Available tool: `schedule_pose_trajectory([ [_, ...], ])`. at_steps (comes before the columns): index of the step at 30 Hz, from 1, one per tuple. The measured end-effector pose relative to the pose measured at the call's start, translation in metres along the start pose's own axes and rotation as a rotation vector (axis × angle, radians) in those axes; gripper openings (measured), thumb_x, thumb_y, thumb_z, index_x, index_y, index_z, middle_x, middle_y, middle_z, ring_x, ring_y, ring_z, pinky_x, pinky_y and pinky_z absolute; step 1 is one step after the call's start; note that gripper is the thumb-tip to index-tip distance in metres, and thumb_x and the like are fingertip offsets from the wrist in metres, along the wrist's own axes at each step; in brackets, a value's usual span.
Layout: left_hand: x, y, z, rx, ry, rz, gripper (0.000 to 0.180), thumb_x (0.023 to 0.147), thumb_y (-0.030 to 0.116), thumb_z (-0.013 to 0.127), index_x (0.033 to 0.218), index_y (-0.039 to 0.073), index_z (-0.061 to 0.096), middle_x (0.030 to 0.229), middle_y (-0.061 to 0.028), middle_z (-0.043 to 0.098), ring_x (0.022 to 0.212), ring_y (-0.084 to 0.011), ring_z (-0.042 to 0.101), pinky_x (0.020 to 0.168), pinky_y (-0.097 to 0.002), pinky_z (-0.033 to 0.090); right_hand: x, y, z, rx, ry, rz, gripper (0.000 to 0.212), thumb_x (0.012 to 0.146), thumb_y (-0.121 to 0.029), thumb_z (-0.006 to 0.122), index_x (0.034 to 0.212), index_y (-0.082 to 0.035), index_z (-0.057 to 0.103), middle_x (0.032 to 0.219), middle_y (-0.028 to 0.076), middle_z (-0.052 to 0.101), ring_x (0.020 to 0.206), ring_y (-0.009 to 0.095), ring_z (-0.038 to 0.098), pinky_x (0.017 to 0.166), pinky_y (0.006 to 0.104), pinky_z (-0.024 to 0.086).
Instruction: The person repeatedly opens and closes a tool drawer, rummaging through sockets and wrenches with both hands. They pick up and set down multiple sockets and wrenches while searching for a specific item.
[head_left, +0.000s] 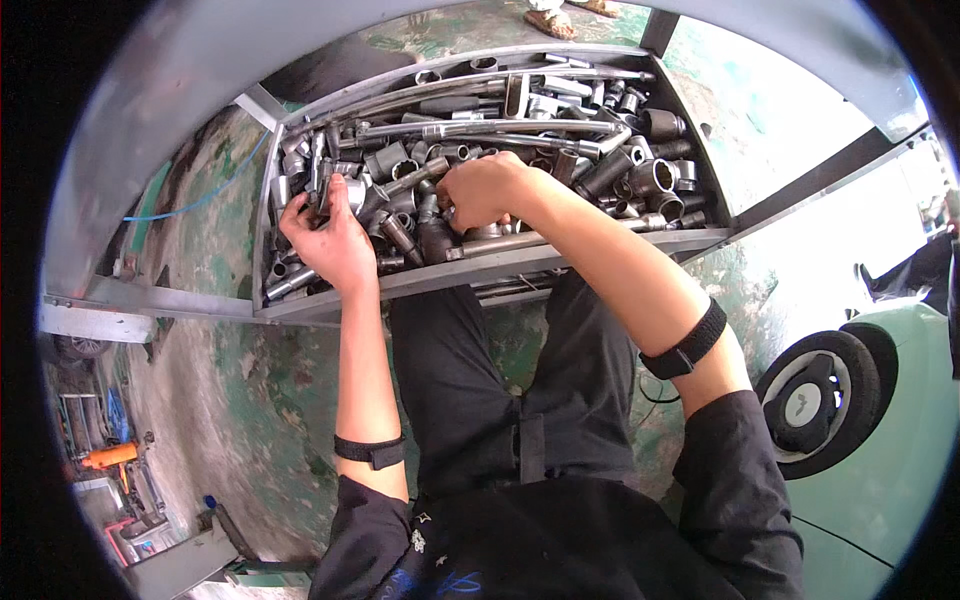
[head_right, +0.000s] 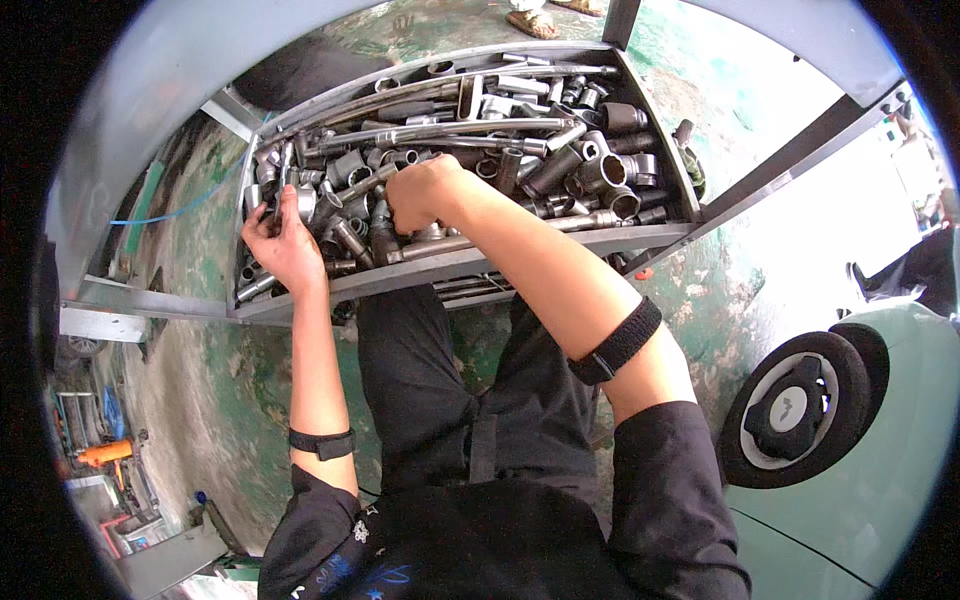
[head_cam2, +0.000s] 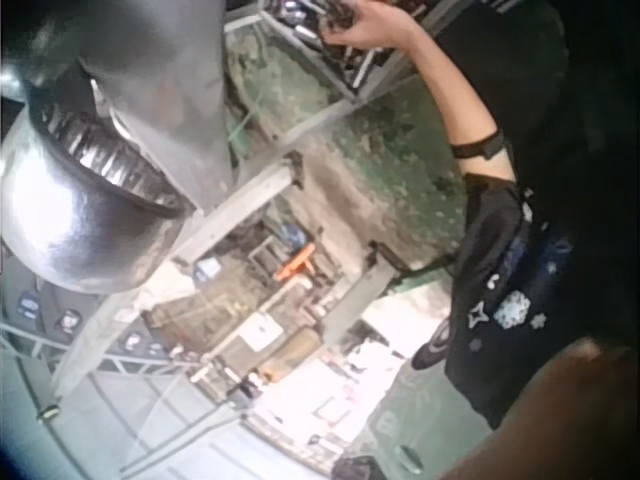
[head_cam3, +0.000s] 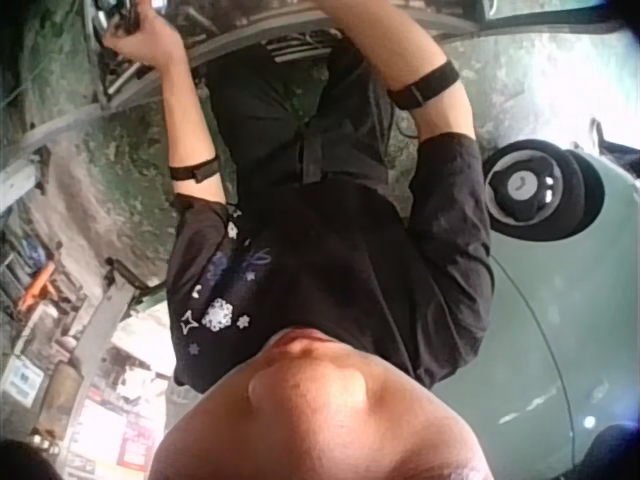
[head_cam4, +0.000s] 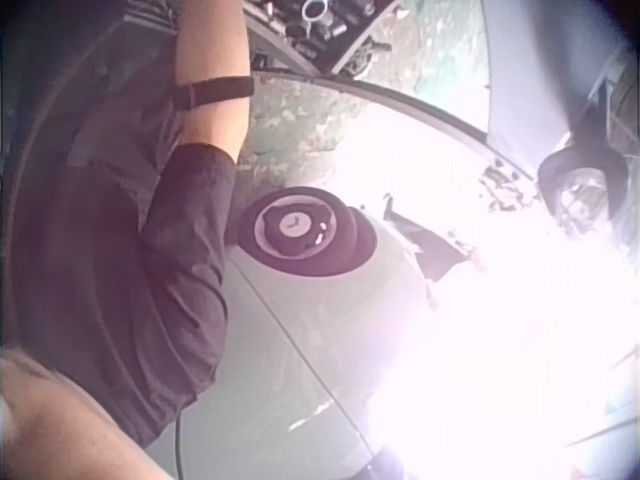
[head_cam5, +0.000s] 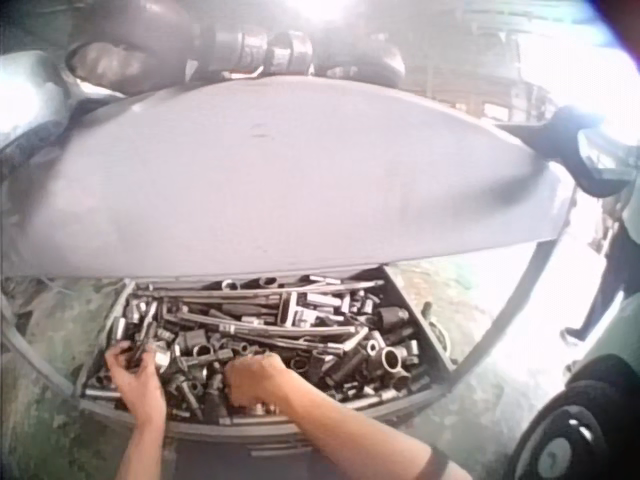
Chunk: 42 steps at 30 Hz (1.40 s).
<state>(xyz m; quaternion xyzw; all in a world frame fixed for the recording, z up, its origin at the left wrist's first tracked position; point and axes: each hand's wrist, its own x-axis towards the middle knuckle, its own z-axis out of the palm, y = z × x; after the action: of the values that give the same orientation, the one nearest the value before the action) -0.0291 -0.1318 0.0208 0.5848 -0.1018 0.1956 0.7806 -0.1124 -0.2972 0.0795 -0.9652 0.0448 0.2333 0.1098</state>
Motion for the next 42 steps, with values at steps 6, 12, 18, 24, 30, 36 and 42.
schedule_pose_trajectory([
  [6, 0.003, -0.005, -0.003, 0.017, -0.039, 0.024, 0.042, 0.081, 0.014, 0.083, 0.108, 0.0, 0.054, 0.087, -0.0019, 0.049, 0.081, -0.0105, 0.048, 0.068, -0.0242, 0.043, -0.012, 0.004, 0.011, 0.035, 0.299, -0.095, 0.032, 0.07, -0.035, 0.073, 0.094, -0.014, 0.07, 0.084, 0.009, 0.071, 0.081, 0.028, 0.07, 0.072, 0.0418, 0.054],
  [12, -0.004, 0.003, 0.001, 0.003, -0.141, 0.027, 0.043, 0.082, 0.006, 0.08, 0.114, 0.0, 0.051, 0.098, -0.0074, 0.061, 0.083, -0.011, 0.057, 0.072, -0.0236, 0.048, -0.033, 0.022, 0.019, 0.635, 0.598, -0.169, 0.029, 0.075, -0.03, 0.08, 0.086, -0.005, 0.07, 0.085, 0.014, 0.072, 0.076, 0.028, 0.069, 0.069, 0.0407, 0.054],
  [18, -0.004, 0.01, 0.003, 0.008, -0.165, 0.015, 0.05, 0.082, 0.005, 0.079, 0.12, 0.0, 0.046, 0.101, -0.009, 0.062, 0.081, -0.0101, 0.057, 0.069, -0.0227, 0.047, -0.067, 0.038, 0.012, 1.884, 0.406, -0.501, 0.026, 0.09, -0.004, 0.066, 0.114, -0.002, 0.055, 0.102, 0.015, 0.069, 0.096, 0.027, 0.071, 0.073, 0.0379, 0.062],
  [24, -0.004, 0.011, 0.002, 0.089, -0.155, 0.007, 0.049, 0.082, 0.006, 0.079, 0.118, -0.001, 0.047, 0.097, -0.0084, 0.063, 0.077, -0.0086, 0.056, 0.064, -0.0221, 0.045, -0.093, 0.029, 0.004, 1.659, 0.485, -0.927, 0.05, 0.08, 0.016, 0.065, 0.126, -0.001, 0.052, 0.12, 0.018, 0.066, 0.109, 0.024, 0.065, 0.087, 0.0328, 0.058],
  [30, -0.003, 0.009, 0.004, 0.042, -0.164, 0.021, 0.043, 0.082, 0.005, 0.079, 0.114, -0.001, 0.05, 0.094, -0.0069, 0.062, 0.074, -0.0076, 0.054, 0.062, -0.0215, 0.044, -0.102, 0.023, 0.0, 1.523, 0.595, -0.814, 0.053, 0.075, 0.014, 0.07, 0.124, 0.0, 0.056, 0.118, 0.016, 0.068, 0.107, 0.02, 0.066, 0.089, 0.0313, 0.056],
  [36, -0.004, 0.008, 0.002, 0.004, -0.162, 0.039, 0.039, 0.081, 0.001, 0.079, 0.11, 0.001, 0.053, 0.092, -0.0033, 0.058, 0.074, -0.0065, 0.052, 0.063, -0.0204, 0.043, -0.107, 0.046, 0.0, 0.662, 0.714, -0.232, 0.035, 0.083, -0.02, 0.074, 0.109, 0.002, 0.067, 0.1, 0.018, 0.072, 0.1, 0.027, 0.07, 0.089, 0.037, 0.055],
  [42, -0.003, 0.005, 0.004, -0.069, -0.152, 0.004, 0.037, 0.08, -0.002, 0.079, 0.106, 0.001, 0.054, 0.091, -0.0029, 0.056, 0.076, -0.0067, 0.053, 0.066, -0.0204, 0.045, -0.094, 0.069, 0.011, -0.176, 0.608, 0.31, 0.023, 0.072, -0.007, 0.063, 0.095, -0.007, 0.068, 0.085, 0.016, 0.071, 0.081, 0.034, 0.069, 0.072, 0.0437, 0.055],
])
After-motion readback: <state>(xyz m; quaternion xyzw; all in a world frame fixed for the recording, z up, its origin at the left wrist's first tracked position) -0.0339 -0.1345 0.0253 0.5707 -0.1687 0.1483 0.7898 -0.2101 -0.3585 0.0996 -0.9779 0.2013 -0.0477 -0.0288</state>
